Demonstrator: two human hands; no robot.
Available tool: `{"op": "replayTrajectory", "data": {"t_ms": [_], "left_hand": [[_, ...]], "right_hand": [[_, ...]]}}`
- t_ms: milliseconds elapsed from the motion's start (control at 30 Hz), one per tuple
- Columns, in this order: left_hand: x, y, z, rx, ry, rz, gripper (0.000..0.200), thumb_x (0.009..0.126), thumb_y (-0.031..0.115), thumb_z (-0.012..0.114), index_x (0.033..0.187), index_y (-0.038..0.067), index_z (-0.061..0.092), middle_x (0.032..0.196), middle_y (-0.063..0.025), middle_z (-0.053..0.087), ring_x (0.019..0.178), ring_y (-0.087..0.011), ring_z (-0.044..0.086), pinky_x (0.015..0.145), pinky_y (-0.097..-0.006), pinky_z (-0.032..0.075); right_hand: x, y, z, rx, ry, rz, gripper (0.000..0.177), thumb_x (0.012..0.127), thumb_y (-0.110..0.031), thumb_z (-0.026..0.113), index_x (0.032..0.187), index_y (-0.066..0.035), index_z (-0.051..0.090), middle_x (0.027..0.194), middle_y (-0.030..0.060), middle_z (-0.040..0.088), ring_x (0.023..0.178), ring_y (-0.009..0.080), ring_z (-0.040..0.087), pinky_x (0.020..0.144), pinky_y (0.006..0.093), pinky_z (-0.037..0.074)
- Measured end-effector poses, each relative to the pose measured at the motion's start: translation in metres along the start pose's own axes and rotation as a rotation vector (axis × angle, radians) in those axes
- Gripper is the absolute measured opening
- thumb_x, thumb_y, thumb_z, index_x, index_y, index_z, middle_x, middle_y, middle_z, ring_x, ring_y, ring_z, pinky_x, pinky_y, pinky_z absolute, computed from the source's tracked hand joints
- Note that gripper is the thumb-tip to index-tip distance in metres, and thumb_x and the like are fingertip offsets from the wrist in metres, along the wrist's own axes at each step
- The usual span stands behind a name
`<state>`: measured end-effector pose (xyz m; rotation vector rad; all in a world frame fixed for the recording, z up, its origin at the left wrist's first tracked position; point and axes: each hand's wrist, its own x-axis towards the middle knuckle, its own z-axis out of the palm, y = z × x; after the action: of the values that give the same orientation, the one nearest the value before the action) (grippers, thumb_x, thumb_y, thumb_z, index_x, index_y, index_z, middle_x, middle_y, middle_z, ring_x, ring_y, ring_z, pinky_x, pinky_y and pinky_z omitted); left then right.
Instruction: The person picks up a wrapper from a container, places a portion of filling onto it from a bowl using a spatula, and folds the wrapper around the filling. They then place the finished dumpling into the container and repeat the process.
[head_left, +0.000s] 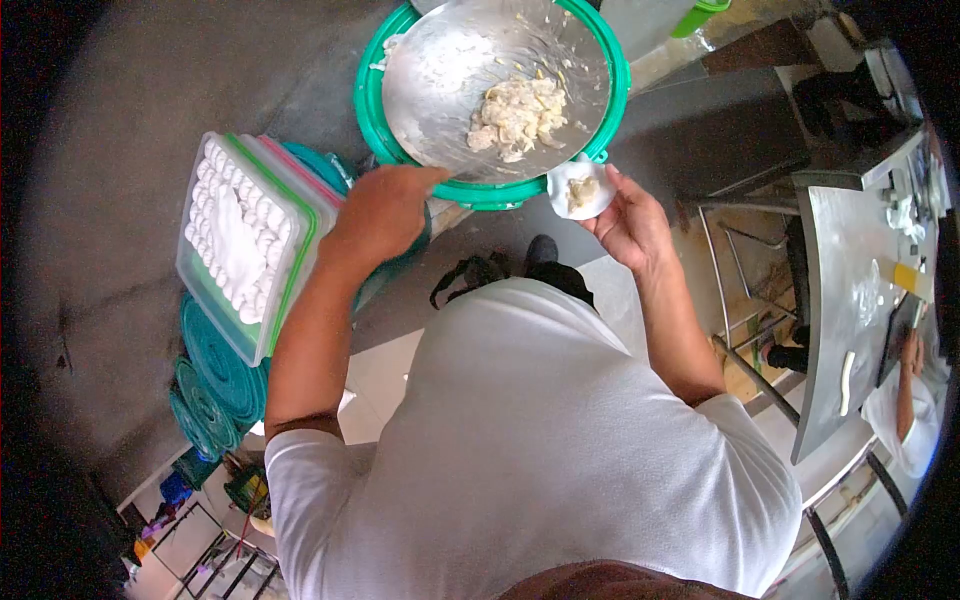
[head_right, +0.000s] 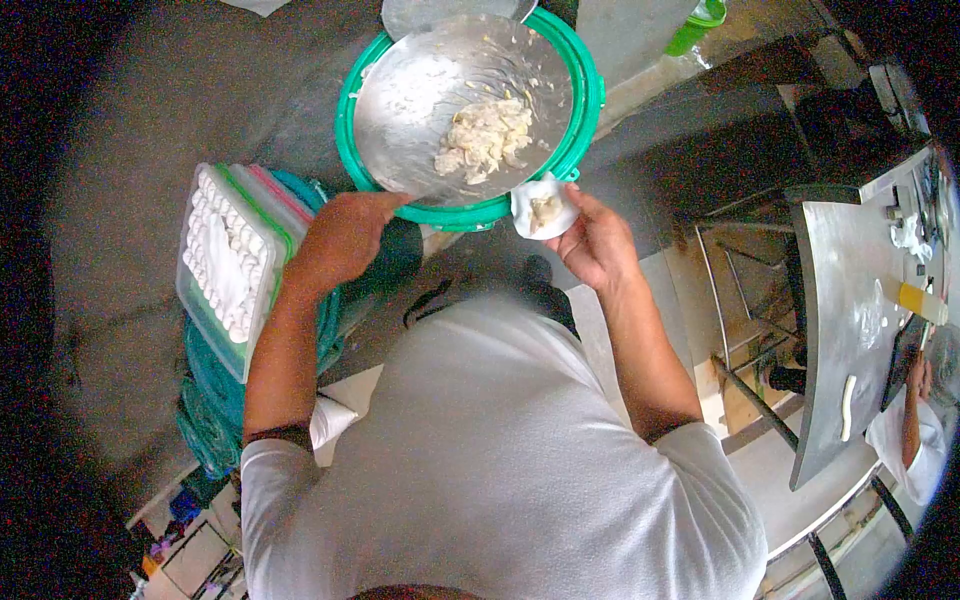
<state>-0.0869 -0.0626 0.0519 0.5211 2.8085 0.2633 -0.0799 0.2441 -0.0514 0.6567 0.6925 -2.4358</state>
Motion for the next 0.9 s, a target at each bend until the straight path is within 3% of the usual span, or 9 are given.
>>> {"op": "replayTrajectory", "data": {"t_ms": [100, 200, 267, 300, 433, 600, 700, 800, 900], "left_hand": [[-0.007, 0.01, -0.001, -0.15, -0.05, 0.054, 0.032, 0.098, 0.013, 0.045, 0.121, 0.007, 0.065, 0.103, -0.022, 0.069, 0.093, -0.0371, 0.068, 0.085, -0.0458, 0.052], [-0.015, 0.02, -0.009, -0.322, -0.138, -0.061, 0.032, 0.099, 0.015, 0.046, 0.124, 0.007, 0.064, 0.097, -0.0203, 0.07, 0.085, -0.0313, 0.069, 0.081, -0.0409, 0.054], [-0.022, 0.029, 0.003, -0.652, -0.173, -0.106, 0.033, 0.099, 0.016, 0.047, 0.126, 0.006, 0.063, 0.091, -0.0188, 0.07, 0.079, -0.027, 0.067, 0.079, -0.0366, 0.054], [-0.027, 0.039, 0.013, -0.679, -0.092, -0.061, 0.033, 0.098, 0.014, 0.048, 0.127, 0.007, 0.063, 0.089, -0.0188, 0.068, 0.08, -0.0306, 0.066, 0.075, -0.0387, 0.053], [-0.03, 0.056, 0.021, -0.319, 0.037, 0.064, 0.034, 0.094, 0.012, 0.051, 0.126, 0.01, 0.065, 0.091, -0.0201, 0.063, 0.082, -0.0375, 0.061, 0.072, -0.0441, 0.049], [-0.026, 0.05, -0.006, -0.295, 0.001, 0.021, 0.034, 0.095, 0.01, 0.049, 0.123, 0.012, 0.066, 0.092, -0.0212, 0.063, 0.086, -0.0388, 0.062, 0.077, -0.0456, 0.049], [-0.021, 0.049, 0.006, -0.368, 0.03, 0.166, 0.033, 0.095, 0.009, 0.048, 0.122, 0.01, 0.066, 0.092, -0.0212, 0.064, 0.088, -0.0388, 0.063, 0.079, -0.045, 0.05], [-0.022, 0.054, -0.007, -0.349, -0.041, 0.112, 0.032, 0.094, 0.009, 0.049, 0.121, 0.009, 0.066, 0.094, -0.0207, 0.064, 0.089, -0.0388, 0.063, 0.079, -0.0444, 0.05], [-0.02, 0.057, -0.016, -0.28, 0.021, 0.118, 0.032, 0.092, 0.009, 0.052, 0.12, 0.01, 0.067, 0.096, -0.0194, 0.065, 0.09, -0.0378, 0.063, 0.078, -0.044, 0.051]], "right_hand": [[0.004, 0.002, -0.003, 0.013, -0.018, -0.008, 0.045, 0.105, -0.026, 0.043, 0.134, 0.008, 0.042, 0.134, 0.0239, 0.053, 0.122, 0.0352, 0.057, 0.104, 0.0512, 0.047], [0.003, 0.004, 0.001, 0.045, -0.048, 0.01, 0.042, 0.104, -0.025, 0.044, 0.133, 0.006, 0.044, 0.133, 0.0231, 0.055, 0.122, 0.0354, 0.057, 0.104, 0.0513, 0.047], [0.001, 0.005, 0.007, 0.081, -0.044, 0.02, 0.04, 0.104, -0.024, 0.044, 0.131, 0.005, 0.046, 0.132, 0.0225, 0.056, 0.121, 0.0355, 0.058, 0.103, 0.0509, 0.048], [0.001, 0.005, 0.01, 0.098, -0.09, 0.026, 0.04, 0.104, -0.024, 0.044, 0.132, 0.005, 0.046, 0.132, 0.0225, 0.056, 0.121, 0.0357, 0.057, 0.103, 0.0513, 0.048], [-0.003, 0.0, 0.013, 0.087, -0.105, 0.013, 0.042, 0.104, -0.026, 0.045, 0.133, 0.005, 0.045, 0.134, 0.0226, 0.055, 0.122, 0.0361, 0.057, 0.103, 0.051, 0.049], [-0.009, -0.002, 0.012, 0.035, -0.119, 0.029, 0.043, 0.104, -0.027, 0.043, 0.133, 0.004, 0.044, 0.134, 0.0227, 0.055, 0.122, 0.0358, 0.057, 0.104, 0.0507, 0.047], [-0.012, -0.003, 0.016, 0.06, -0.141, 0.022, 0.043, 0.105, -0.026, 0.04, 0.134, 0.006, 0.042, 0.135, 0.0248, 0.053, 0.123, 0.0358, 0.057, 0.106, 0.05, 0.046], [-0.015, 0.0, 0.011, 0.088, -0.129, -0.004, 0.044, 0.105, -0.027, 0.041, 0.134, 0.006, 0.042, 0.135, 0.0249, 0.053, 0.123, 0.0357, 0.056, 0.106, 0.0503, 0.046], [-0.018, -0.002, 0.016, 0.074, -0.158, -0.013, 0.045, 0.105, -0.027, 0.042, 0.134, 0.007, 0.042, 0.135, 0.0252, 0.053, 0.123, 0.0359, 0.056, 0.105, 0.0503, 0.047]]}}
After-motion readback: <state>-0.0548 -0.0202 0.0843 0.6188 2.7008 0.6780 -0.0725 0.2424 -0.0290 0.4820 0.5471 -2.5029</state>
